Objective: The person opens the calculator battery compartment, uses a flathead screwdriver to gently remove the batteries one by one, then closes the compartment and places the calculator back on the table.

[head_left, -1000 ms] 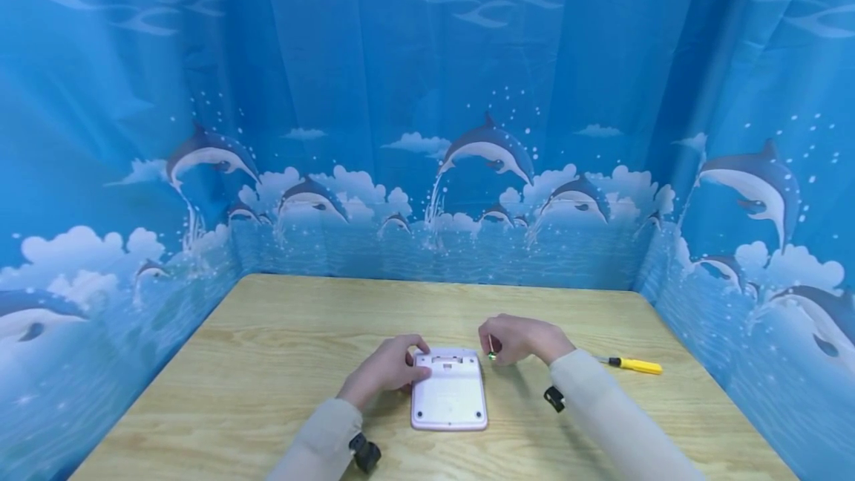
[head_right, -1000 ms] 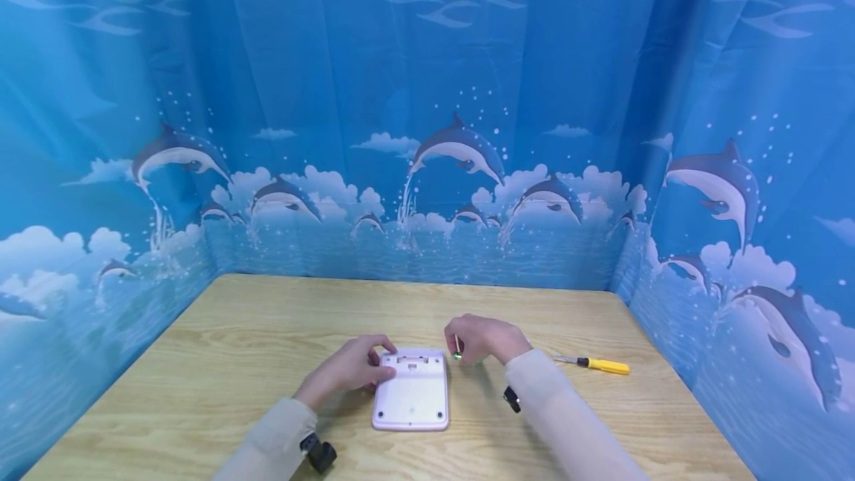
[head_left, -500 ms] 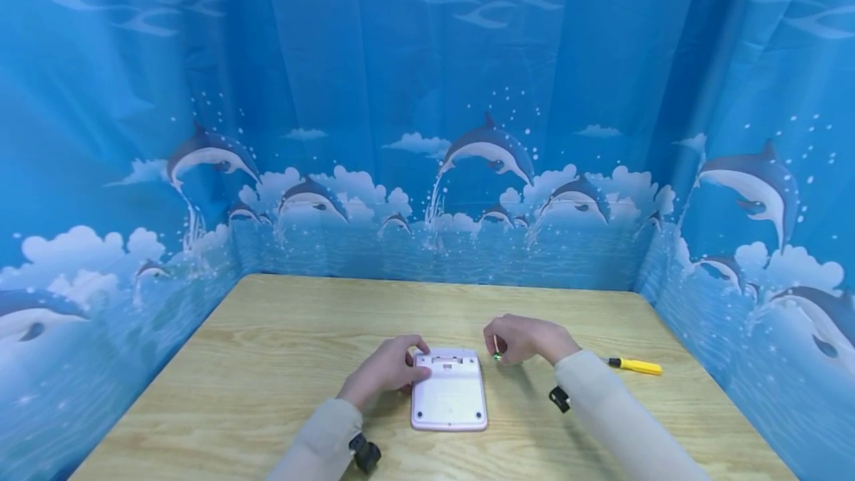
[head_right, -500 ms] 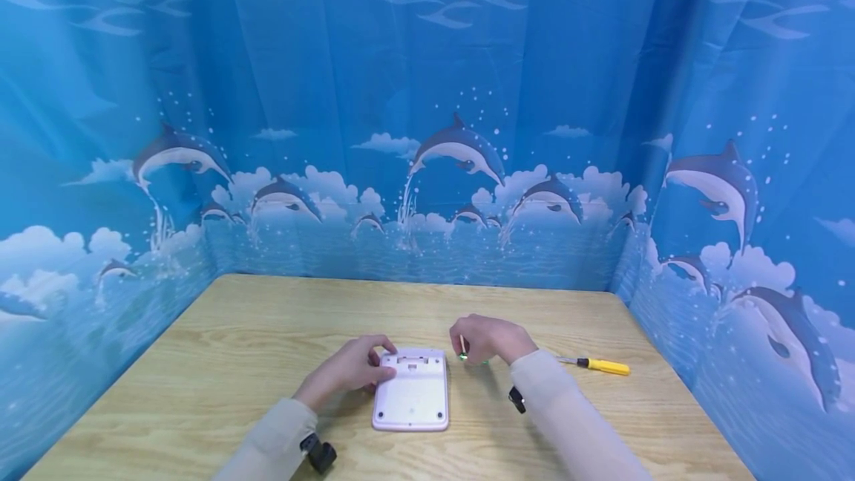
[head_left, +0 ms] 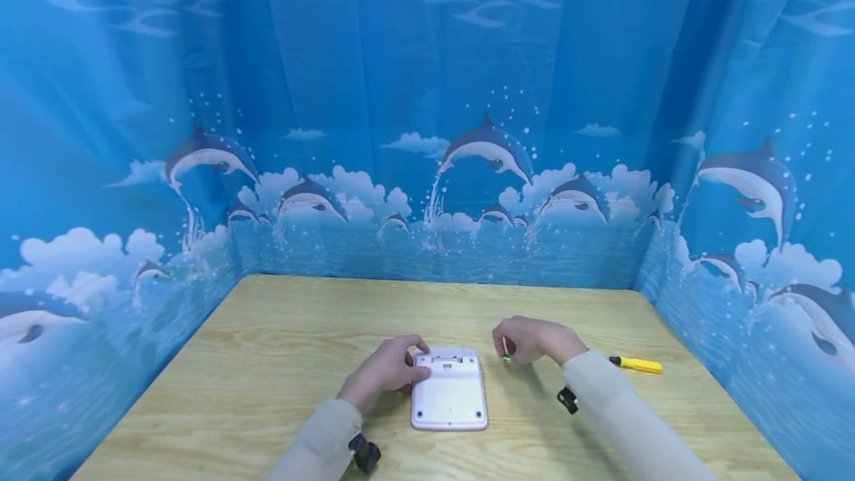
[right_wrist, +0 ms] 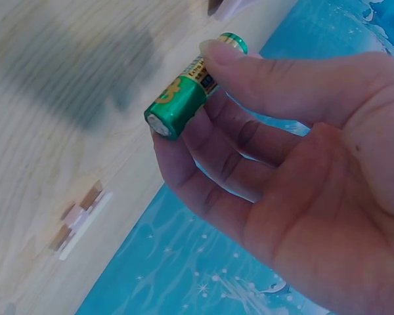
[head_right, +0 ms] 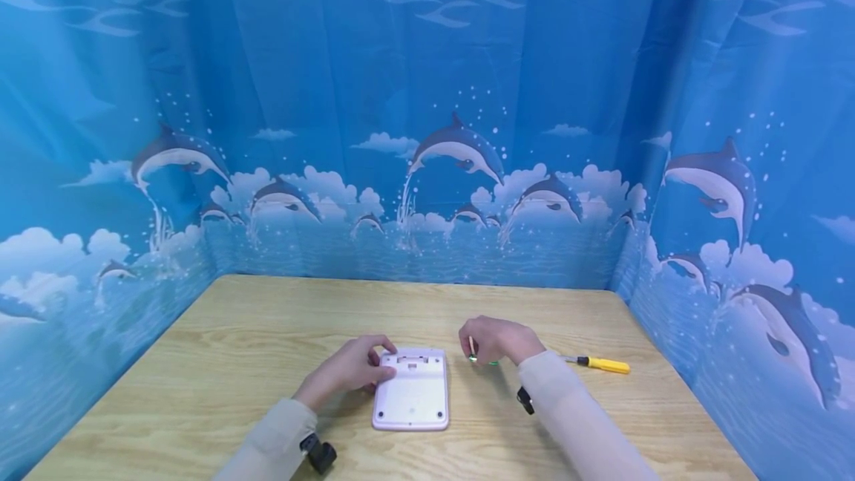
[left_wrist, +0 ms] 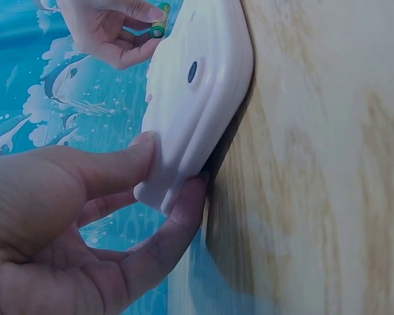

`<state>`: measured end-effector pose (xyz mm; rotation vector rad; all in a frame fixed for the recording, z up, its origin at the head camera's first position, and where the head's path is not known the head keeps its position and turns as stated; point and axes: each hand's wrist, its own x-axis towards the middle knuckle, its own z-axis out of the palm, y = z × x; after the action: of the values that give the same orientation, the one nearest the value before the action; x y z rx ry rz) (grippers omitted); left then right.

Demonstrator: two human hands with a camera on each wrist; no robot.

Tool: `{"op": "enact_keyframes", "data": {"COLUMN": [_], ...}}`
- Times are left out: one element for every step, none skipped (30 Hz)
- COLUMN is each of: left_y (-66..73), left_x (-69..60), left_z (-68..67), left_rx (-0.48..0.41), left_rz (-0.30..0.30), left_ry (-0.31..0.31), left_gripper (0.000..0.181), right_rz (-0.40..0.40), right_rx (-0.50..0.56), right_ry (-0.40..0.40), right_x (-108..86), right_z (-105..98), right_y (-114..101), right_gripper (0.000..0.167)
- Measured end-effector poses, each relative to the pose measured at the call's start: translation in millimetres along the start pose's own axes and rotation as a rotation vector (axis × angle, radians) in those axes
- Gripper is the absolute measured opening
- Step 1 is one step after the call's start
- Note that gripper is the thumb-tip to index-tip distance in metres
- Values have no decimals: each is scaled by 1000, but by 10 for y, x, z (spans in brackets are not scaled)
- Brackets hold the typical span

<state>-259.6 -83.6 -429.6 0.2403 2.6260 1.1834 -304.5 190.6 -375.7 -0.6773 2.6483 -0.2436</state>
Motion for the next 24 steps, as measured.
{"op": "enact_keyframes", "data": {"left_y": [-1,-1,-1,-1,0,1,2,4,5,6,7,8,10,12,13,13,15,15,15,13,12,10,8,6], "left_x": [0,0,0,-1,-1,-1,-3,-5,-5,-5,-5,-6,-7,-7,-8,-8,-10,-11,-11,-11,-11,-9,-7,-5], "left_z": [0,-2,-4,-6,-7,-8,-9,-10,-10,-9,-8,-8,-9,-8,-7,-6,-6,-6,-5,-3,-3,-3,-3,-2], "left_rx": [-2,-5,-7,-9,-10,-10,-12,-12,-11,-10,-8,-9,-8,-7,-7,-8,-8,-9,-11,-13,-13,-14,-13,-13], "left_rz": [0,-1,-1,-1,-2,-3,-3,-3,-3,-2,-2,-2,-1,-2,-2,-2,-2,-2,-2,-3,-4,-5,-4,-5], "left_ry": [-1,-1,-1,-1,-1,-1,-1,-1,-1,-1,0,0,0,0,0,0,0,0,-1,-2,-1,-1,-1,0], "left_gripper": [30,30,31,31,31,31,31,31,31,31,31,31,31,31,31,31,31,31,31,31,31,31,31,31], "right_rz": [6,12,17,22,27,30,31,29,25,23,21,19,17,19,21,27,28,30,35,38,39,44,46,52], "right_rx": [0,2,5,8,11,17,20,24,26,30,32,34,34,36,35,36,33,31,30,28,29,31,33,40], "right_ry": [0,-2,-3,-4,-6,-7,-7,-7,-5,-4,-4,-4,-5,-5,-6,-7,-8,-6,-7,-6,-5,-5,-5,-7], "right_x": [1,0,1,0,-2,-7,-12,-18,-27,-36,-45,-54,-60,-67,-72,-74,-78,-81,-82,-85,-88,-95,-100,-107], "right_z": [3,3,4,5,7,9,10,8,6,4,4,4,5,7,12,18,24,30,37,43,49,53,59,62], "right_y": [11,20,30,40,51,61,70,80,89,98,108,117,127,138,150,164,177,191,205,220,234,246,260,272], "right_gripper": [27,26,26,26,25,25,24,24,24,24,23,23,22,22,22,22,23,23,25,26,26,27,27,28]}}
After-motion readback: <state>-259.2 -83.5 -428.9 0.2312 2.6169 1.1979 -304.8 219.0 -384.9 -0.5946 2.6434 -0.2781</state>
